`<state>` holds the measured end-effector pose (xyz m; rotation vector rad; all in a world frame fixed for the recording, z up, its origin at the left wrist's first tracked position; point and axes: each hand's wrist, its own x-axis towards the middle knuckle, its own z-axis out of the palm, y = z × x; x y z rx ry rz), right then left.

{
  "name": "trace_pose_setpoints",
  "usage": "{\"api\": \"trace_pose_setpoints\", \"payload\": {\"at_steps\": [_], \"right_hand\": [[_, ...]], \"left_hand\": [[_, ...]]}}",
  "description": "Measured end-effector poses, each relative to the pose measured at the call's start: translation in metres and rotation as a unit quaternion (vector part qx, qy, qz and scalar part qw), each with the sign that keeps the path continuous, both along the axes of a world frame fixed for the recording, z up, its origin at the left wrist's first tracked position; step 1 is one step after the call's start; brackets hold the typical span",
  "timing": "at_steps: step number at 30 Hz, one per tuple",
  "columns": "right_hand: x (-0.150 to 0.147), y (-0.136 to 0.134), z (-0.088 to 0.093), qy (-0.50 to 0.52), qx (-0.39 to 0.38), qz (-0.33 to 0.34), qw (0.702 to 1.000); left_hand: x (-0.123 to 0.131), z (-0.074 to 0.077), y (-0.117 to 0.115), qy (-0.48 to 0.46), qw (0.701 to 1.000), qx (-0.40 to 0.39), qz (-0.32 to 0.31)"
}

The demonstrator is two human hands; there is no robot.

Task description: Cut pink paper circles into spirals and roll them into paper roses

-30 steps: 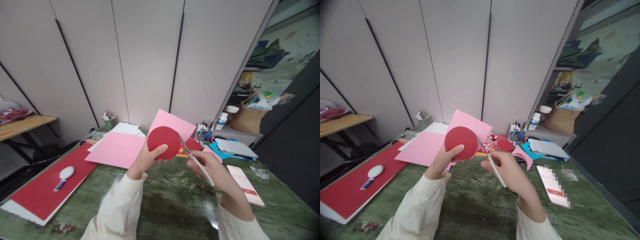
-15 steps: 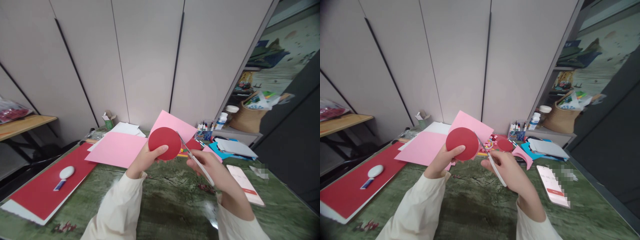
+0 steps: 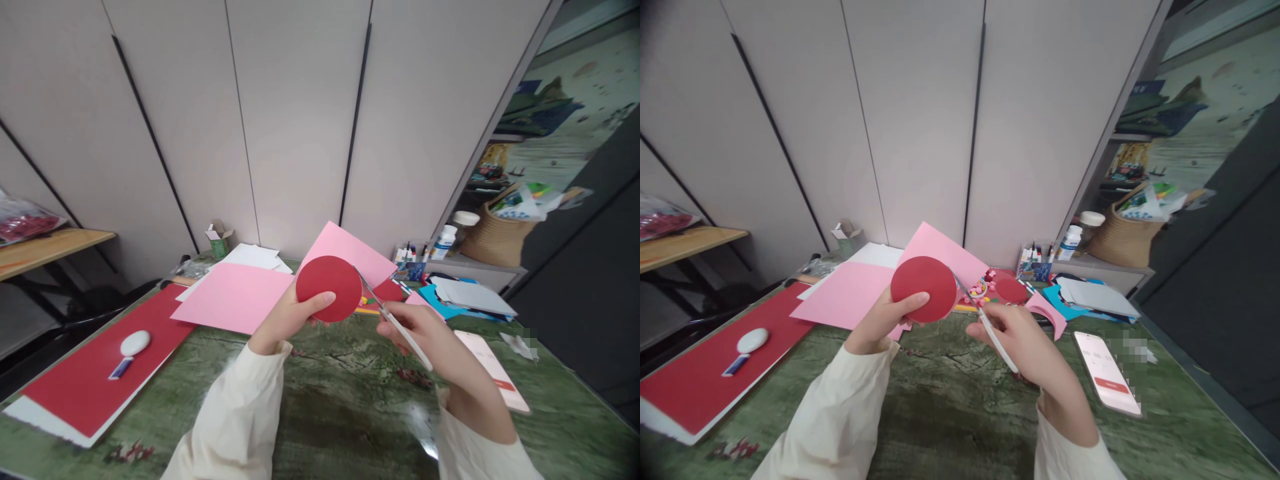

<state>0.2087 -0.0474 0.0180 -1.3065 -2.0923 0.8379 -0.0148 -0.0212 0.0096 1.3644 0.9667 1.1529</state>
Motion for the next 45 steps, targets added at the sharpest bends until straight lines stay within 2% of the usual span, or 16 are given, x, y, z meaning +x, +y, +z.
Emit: {"api": "trace_pose_setpoints", "payload": {"at_steps": [19,28,32,35,40,42,45], "right_hand": [[0.004,-0.001,0.009,-0.058,-0.005,-0.007,0.998],[0.006,0.000,0.009,-0.072,-0.004,-0.010,0.997],[0.006,-0.001,0.007,-0.052,-0.009,-0.009,0.999],[0.013,0.000,0.004,-0.034,-0.021,0.011,0.999],[0.040,0.005,0.001,0.034,-0.051,0.074,0.995],[0.048,0.009,0.000,0.095,-0.019,0.044,0.994],[0.046,0.013,-0.003,0.144,0.066,-0.060,0.986]], "left_hand": [[-0.009,0.004,-0.001,0.032,0.999,0.001,-0.039],[-0.014,0.000,0.005,0.053,0.996,0.001,-0.068],[-0.013,-0.002,0.006,0.039,0.998,0.004,-0.056],[-0.013,-0.006,0.010,0.028,0.998,-0.004,-0.054],[-0.013,-0.010,0.016,0.032,0.997,-0.018,-0.073],[-0.011,-0.010,0.016,0.054,0.994,-0.017,-0.092],[-0.004,-0.008,0.012,0.102,0.984,-0.007,-0.149]]}}
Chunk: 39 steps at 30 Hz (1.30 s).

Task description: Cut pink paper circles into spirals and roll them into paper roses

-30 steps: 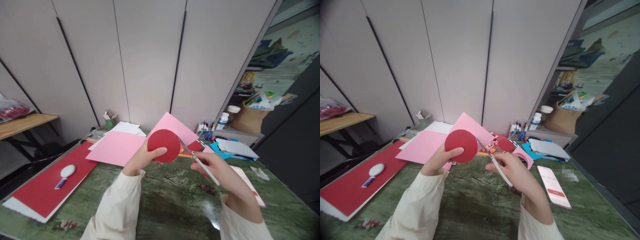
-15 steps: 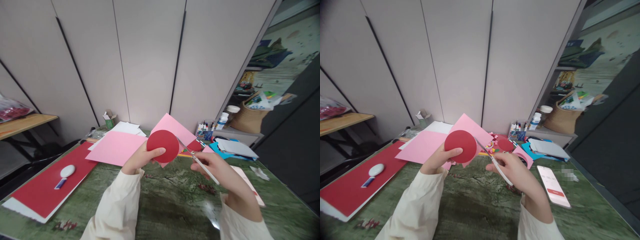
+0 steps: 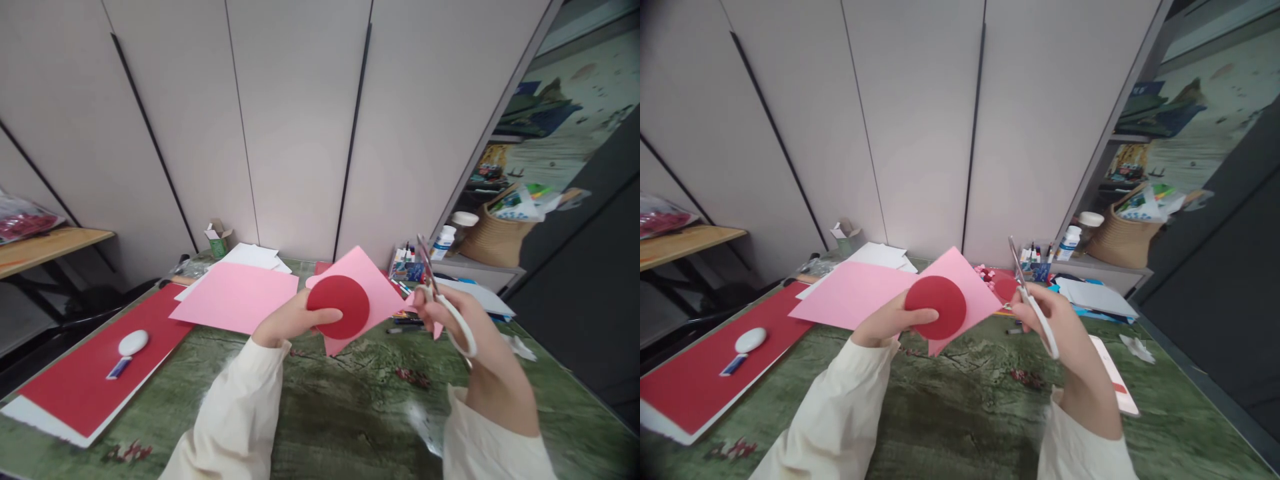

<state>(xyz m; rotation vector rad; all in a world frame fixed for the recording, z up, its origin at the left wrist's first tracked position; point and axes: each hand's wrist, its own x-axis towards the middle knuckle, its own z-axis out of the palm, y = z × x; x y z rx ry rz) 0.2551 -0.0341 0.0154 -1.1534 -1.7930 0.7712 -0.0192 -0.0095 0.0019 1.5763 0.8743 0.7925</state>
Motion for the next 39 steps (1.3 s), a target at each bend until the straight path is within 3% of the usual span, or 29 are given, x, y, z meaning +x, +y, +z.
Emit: {"api": "trace_pose_setpoints", "payload": {"at_steps": [2,7,12,18,25,30,35,39], "right_hand": [[-0.009,0.002,-0.001,0.010,0.022,-0.048,0.999],[-0.029,0.007,-0.004,0.008,-0.003,0.011,1.000],[-0.039,0.015,-0.009,0.022,-0.022,0.045,0.999],[-0.043,0.021,-0.017,0.107,-0.039,0.038,0.993],[-0.048,0.022,-0.021,0.159,0.002,-0.033,0.987],[-0.051,0.021,-0.020,0.177,0.009,-0.040,0.983],[-0.049,0.021,-0.020,0.184,-0.003,-0.018,0.983],[-0.050,0.022,-0.023,0.178,0.007,-0.029,0.984]], "left_hand": [[0.005,0.001,-0.003,0.033,0.998,0.007,-0.046],[0.012,0.001,-0.006,0.090,0.988,0.029,-0.119],[0.010,0.001,-0.002,0.120,0.984,0.039,-0.125],[0.011,-0.001,0.003,0.083,0.992,0.065,-0.067],[0.025,-0.006,0.002,-0.018,0.990,0.121,0.074],[0.029,-0.002,-0.003,0.003,0.991,0.115,0.065],[0.029,-0.002,-0.004,0.024,0.988,0.112,0.106],[0.029,-0.002,-0.004,0.013,0.993,0.076,0.092]]}}
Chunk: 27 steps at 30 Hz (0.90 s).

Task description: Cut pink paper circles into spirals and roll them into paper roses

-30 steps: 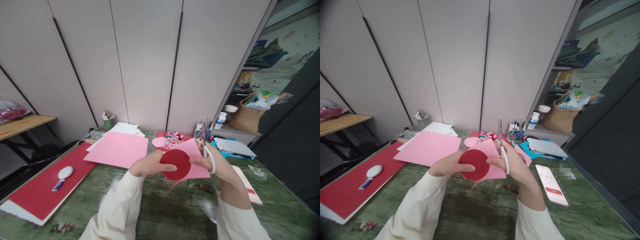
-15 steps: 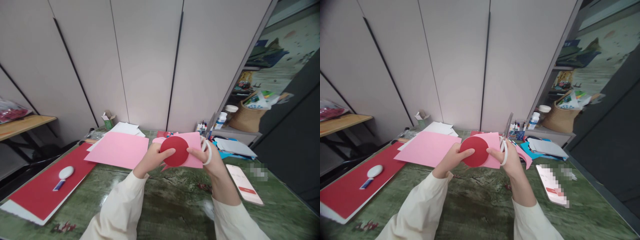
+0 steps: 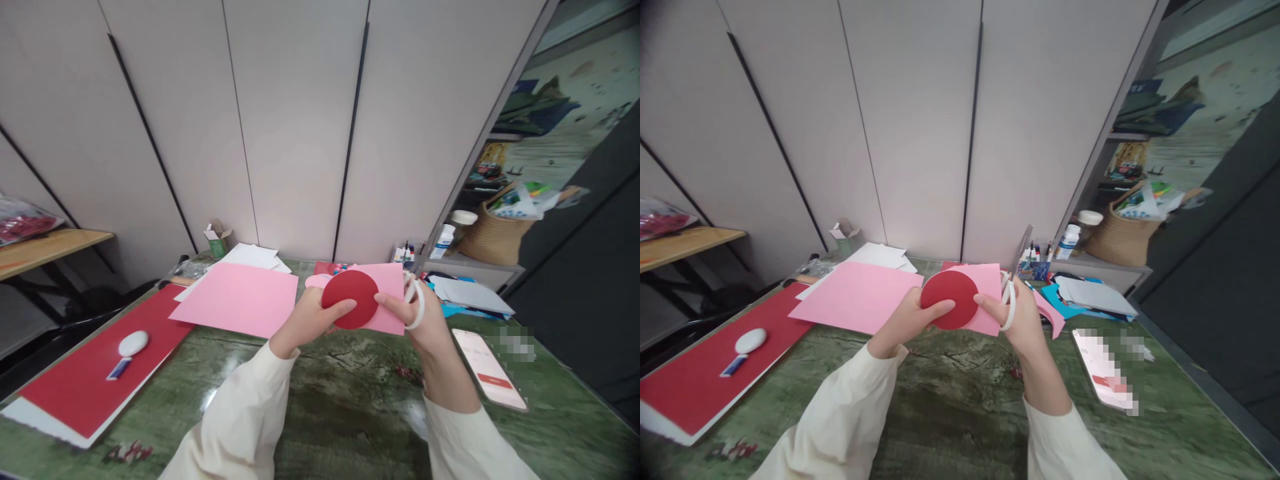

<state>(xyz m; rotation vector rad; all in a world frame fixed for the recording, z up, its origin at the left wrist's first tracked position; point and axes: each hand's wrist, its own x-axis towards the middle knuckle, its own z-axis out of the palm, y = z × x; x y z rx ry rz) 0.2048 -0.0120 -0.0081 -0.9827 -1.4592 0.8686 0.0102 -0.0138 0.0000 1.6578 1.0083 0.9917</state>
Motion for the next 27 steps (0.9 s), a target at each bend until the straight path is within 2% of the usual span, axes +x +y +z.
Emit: {"api": "trace_pose_setpoints", "payload": {"at_steps": [3,5,8,10,13,17,22,27], "right_hand": [[-0.002,0.000,0.001,-0.008,0.008,-0.020,1.000],[-0.001,-0.001,0.003,-0.004,0.019,-0.061,0.998],[0.007,-0.004,0.008,0.005,0.044,-0.135,0.990],[0.015,-0.010,0.011,-0.009,0.068,-0.143,0.987],[0.023,-0.029,0.019,-0.052,0.095,-0.066,0.992],[0.016,-0.055,0.030,-0.215,0.022,0.083,0.973],[0.001,-0.057,0.031,-0.321,-0.068,0.107,0.939],[-0.002,-0.050,0.025,-0.306,-0.093,0.118,0.940]], "left_hand": [[-0.001,0.001,0.000,-0.021,1.000,-0.004,-0.008],[-0.002,0.002,0.001,-0.038,0.999,0.004,0.006],[-0.005,-0.001,0.004,-0.078,0.995,0.004,0.055],[-0.006,-0.004,0.007,-0.113,0.989,0.005,0.092],[-0.006,-0.009,0.011,-0.165,0.978,0.018,0.128],[-0.005,-0.012,0.013,-0.224,0.962,0.032,0.154],[-0.005,-0.010,0.011,-0.258,0.949,0.039,0.175],[-0.003,-0.008,0.008,-0.276,0.945,0.039,0.172]]}}
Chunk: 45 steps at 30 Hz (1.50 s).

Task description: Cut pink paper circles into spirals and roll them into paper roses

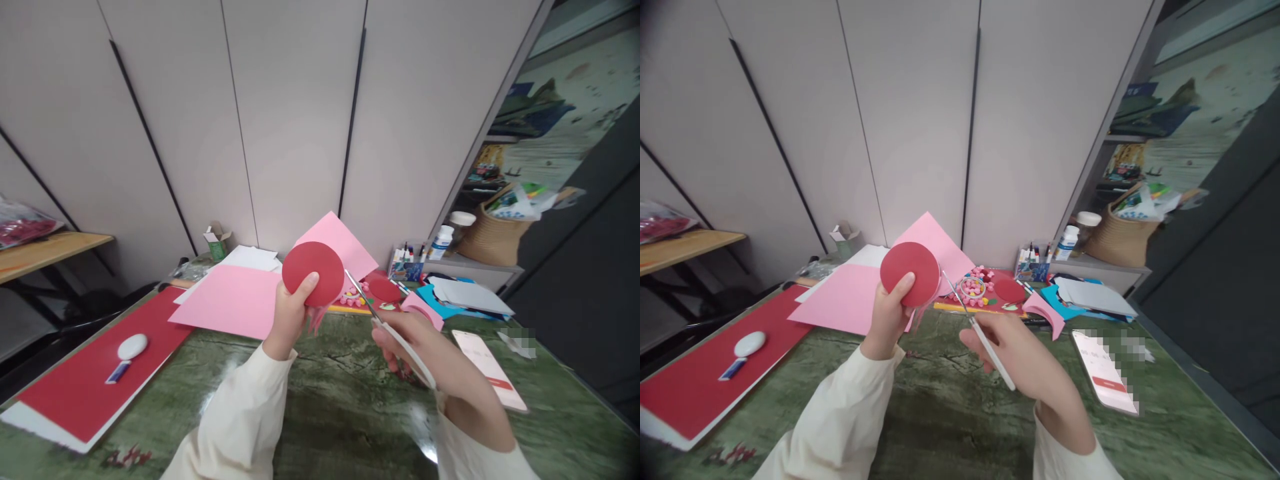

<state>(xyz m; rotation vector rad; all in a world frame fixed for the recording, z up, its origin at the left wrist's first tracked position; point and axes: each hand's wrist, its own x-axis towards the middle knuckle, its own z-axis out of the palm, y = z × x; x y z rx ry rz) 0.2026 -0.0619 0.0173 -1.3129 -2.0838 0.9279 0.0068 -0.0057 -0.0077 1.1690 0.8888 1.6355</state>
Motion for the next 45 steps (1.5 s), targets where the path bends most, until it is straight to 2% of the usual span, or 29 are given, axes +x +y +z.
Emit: {"api": "trace_pose_setpoints", "payload": {"at_steps": [4,10,20,28,45], "right_hand": [[-0.003,0.003,-0.001,0.039,-0.002,0.015,0.999],[-0.004,0.007,-0.002,0.071,-0.010,0.016,0.997],[-0.002,0.006,0.003,0.043,0.012,0.011,0.999],[0.001,0.007,-0.001,0.025,0.020,-0.003,0.999],[0.001,0.006,0.000,0.026,0.004,-0.008,1.000]], "left_hand": [[0.002,-0.001,-0.004,0.012,0.999,-0.007,-0.033],[0.004,0.001,-0.009,0.049,0.999,-0.013,-0.018],[0.003,0.007,-0.018,0.083,0.996,0.004,-0.023],[0.001,0.008,-0.018,0.087,0.996,0.001,-0.030],[-0.005,0.009,-0.017,0.091,0.995,0.014,-0.035]]}}
